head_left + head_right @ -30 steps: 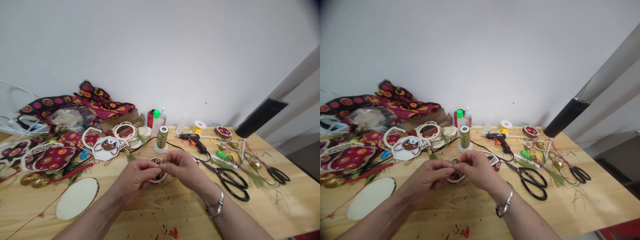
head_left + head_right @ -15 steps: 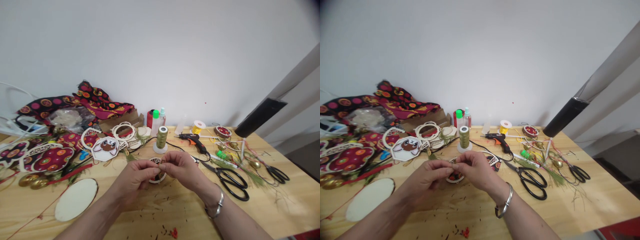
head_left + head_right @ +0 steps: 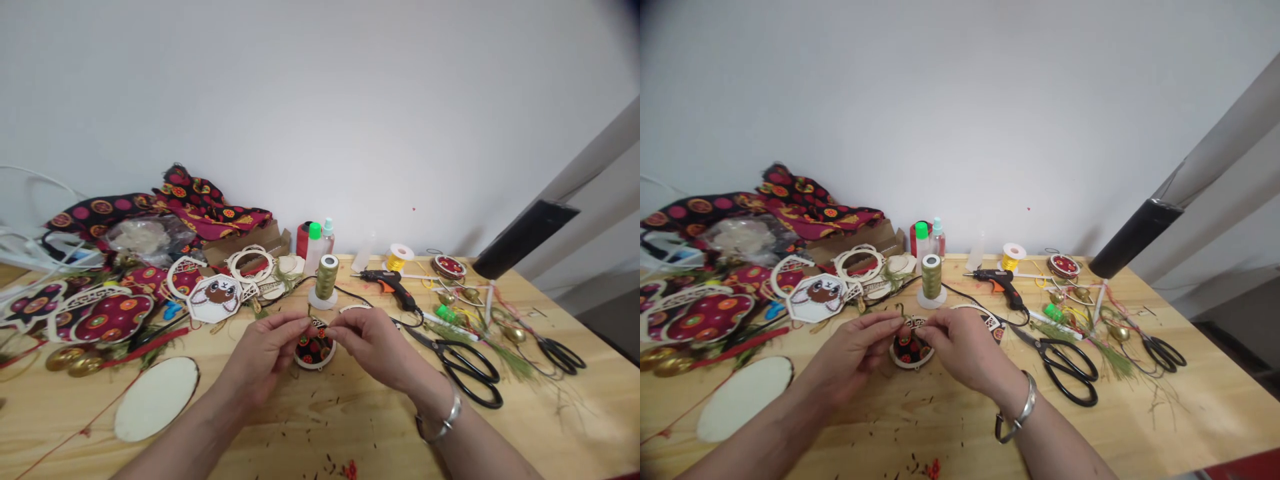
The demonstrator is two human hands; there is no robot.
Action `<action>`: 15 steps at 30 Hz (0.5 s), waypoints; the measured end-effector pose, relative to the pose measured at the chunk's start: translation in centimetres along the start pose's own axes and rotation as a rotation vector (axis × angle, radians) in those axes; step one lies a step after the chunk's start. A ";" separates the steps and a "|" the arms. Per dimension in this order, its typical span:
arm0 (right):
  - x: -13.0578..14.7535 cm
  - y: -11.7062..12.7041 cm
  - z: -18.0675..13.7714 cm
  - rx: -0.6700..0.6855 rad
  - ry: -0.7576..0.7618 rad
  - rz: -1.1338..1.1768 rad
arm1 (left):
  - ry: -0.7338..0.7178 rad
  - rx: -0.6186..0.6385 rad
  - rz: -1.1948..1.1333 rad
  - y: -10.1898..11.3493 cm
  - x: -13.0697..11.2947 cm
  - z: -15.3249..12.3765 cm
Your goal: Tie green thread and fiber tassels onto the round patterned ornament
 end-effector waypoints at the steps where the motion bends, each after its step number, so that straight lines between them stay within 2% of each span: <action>1: 0.4 0.0 -0.2 -0.008 0.024 -0.053 | 0.000 -0.012 -0.013 0.1 0.0 0.0; 6: 2.8 -1.7 -1.3 0.001 0.150 -0.306 | 0.012 -0.063 -0.065 0.3 0.0 -0.1; 12: 3.8 -5.2 -2.3 0.084 0.374 -0.639 | 0.040 -0.015 -0.119 0.2 0.5 -0.1; 15: 4.1 -5.5 -2.8 0.116 0.436 -0.646 | 0.063 -0.010 -0.153 0.1 0.7 -0.2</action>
Point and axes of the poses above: each hand's wrist, its own z-axis towards the middle knuckle, its own y-axis out of the back of the hand, x = y × z, the point moved 7 cm from there along z, towards the middle knuckle, and after that the axes turned 1 degree about y, right-handed, at the moved point
